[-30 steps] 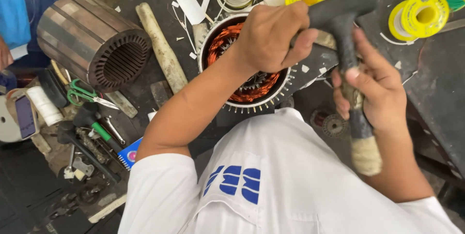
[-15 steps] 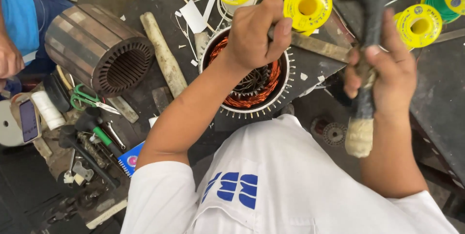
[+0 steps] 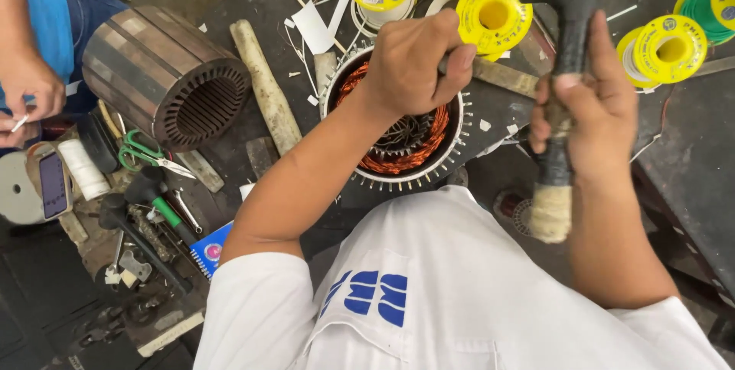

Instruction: Shaping the copper wire windings inside an electric motor stator using a rubber mallet and a wooden block wedge.

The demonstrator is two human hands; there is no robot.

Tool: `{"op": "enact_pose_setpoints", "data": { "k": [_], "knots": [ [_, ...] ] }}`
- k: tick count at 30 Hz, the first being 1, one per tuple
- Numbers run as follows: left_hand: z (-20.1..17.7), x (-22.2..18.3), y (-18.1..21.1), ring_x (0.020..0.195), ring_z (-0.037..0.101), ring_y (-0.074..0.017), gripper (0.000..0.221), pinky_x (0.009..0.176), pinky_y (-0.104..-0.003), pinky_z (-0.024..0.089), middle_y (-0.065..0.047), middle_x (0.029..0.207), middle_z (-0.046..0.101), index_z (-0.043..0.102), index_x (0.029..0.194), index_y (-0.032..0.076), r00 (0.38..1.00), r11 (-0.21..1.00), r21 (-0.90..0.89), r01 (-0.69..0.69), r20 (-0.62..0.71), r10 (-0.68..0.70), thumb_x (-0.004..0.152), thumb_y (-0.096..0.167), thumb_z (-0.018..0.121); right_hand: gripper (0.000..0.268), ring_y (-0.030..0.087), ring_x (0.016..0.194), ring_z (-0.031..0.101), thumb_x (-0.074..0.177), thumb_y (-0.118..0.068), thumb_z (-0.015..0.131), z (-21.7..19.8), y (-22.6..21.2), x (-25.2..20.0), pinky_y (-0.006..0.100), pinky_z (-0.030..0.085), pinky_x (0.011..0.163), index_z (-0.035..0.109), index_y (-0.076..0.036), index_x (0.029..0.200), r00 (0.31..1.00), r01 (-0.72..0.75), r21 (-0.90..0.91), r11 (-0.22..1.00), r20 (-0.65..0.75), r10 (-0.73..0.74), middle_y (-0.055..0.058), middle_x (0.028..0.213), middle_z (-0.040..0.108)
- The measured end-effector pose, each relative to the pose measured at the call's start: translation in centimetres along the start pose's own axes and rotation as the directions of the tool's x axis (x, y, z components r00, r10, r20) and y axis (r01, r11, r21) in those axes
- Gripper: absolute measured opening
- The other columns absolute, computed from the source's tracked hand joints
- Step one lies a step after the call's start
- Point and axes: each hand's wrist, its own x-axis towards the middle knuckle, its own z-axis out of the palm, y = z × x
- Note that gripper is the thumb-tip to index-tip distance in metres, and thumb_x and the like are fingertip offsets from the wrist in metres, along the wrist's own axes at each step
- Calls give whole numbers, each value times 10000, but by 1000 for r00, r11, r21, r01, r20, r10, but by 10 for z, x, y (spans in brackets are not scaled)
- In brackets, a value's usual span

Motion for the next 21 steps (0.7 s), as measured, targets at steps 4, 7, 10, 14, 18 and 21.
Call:
{"op": "enact_pose_setpoints", "data": {
  "k": [4,7,10,14,18,21],
  "knots": [
    [-5,3,-2,442,464,-198,254,422,-355,336,-43,626,421,483,903,18,1000,1000,26,-8,-3,8,1055,213,422,744,213,392,511,951,-62,525,-4,14,-6,286,433,290,205,-129,1619,934,-66,-201,977,332,131,130,759,524],
    [-6,0,-5,437,411,-206,272,412,-354,295,-47,614,385,455,871,20,999,999,-29,-27,28,28,1063,203,393,711,220,416,511,984,-75,492,-8,10,-15,285,448,339,161,-96,1613,902,18,-285,959,418,107,123,769,502],
    [-2,-6,-12,431,393,-169,231,400,-338,316,-24,612,395,482,919,20,999,999,-37,-30,31,32,1058,192,415,689,192,405,512,971,-83,527,-13,18,-6,260,443,307,249,-106,1601,907,-96,-77,992,405,119,144,796,545],
    [-1,-10,-14,452,353,-167,229,402,-334,275,-32,659,366,442,886,40,998,996,-71,-44,32,46,1060,184,405,723,146,452,522,1000,-91,510,-5,20,7,240,456,360,170,-132,1637,936,-83,-239,967,314,157,92,809,564],
    [-2,-6,-8,463,347,-160,267,404,-325,269,-43,692,413,413,862,43,996,987,-136,-83,26,87,1076,201,391,776,141,468,501,954,-33,513,-21,34,-2,260,438,360,169,-161,1638,896,-221,-170,960,353,269,87,756,538],
    [4,-1,-5,456,370,-164,241,426,-324,266,-27,650,375,469,916,37,994,985,-164,-50,91,65,1074,210,411,745,186,446,462,966,-38,493,-26,30,-14,289,414,341,183,-167,1631,912,-201,-185,962,324,253,111,718,496]
  ]
}}
